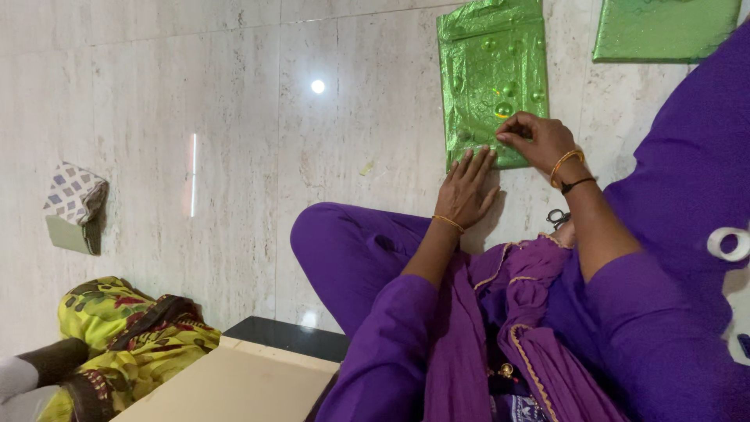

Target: The person wraps a rectangular object with green metallic paper while sitting on the floor. They fold the paper edges, smooth the surface, and apply clear adhesive tape to secure the folds.

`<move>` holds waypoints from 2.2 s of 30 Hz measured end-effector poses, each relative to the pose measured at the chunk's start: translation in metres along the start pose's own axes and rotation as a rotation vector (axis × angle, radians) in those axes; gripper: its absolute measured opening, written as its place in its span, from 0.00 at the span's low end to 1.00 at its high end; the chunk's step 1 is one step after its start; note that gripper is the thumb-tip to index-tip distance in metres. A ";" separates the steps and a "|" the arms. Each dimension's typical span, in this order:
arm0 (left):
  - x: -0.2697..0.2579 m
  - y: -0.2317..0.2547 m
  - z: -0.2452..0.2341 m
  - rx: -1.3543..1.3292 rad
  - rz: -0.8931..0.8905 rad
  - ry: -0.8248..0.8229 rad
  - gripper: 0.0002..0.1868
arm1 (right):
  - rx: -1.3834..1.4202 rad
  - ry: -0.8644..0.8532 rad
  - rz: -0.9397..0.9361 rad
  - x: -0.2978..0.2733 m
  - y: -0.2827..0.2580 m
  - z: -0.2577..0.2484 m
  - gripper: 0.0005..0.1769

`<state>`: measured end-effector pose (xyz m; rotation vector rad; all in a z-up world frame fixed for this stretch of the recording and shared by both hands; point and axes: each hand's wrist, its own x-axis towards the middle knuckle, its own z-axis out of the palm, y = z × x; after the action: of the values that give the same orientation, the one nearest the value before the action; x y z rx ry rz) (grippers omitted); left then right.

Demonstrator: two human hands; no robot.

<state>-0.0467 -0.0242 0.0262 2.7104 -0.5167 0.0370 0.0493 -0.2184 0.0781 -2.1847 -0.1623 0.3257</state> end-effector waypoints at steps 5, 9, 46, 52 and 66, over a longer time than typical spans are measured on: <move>0.000 0.000 0.000 0.017 0.004 -0.021 0.40 | 0.079 0.055 -0.016 -0.001 -0.002 0.007 0.12; 0.002 -0.001 0.000 0.018 0.002 -0.026 0.40 | 0.232 0.083 -0.016 -0.001 -0.002 0.011 0.15; 0.010 0.006 0.001 0.175 0.020 -0.109 0.41 | -0.247 0.321 0.115 0.028 0.000 0.026 0.38; 0.005 0.007 -0.001 0.175 0.027 -0.036 0.40 | 0.165 0.100 -0.106 0.000 -0.009 -0.007 0.21; 0.010 0.002 0.015 0.136 -0.035 -0.070 0.37 | -0.717 0.139 -0.291 -0.055 -0.015 0.028 0.35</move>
<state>-0.0389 -0.0352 0.0137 2.8617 -0.5041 -0.0332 -0.0109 -0.2006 0.0841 -2.8246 -0.5865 -0.0712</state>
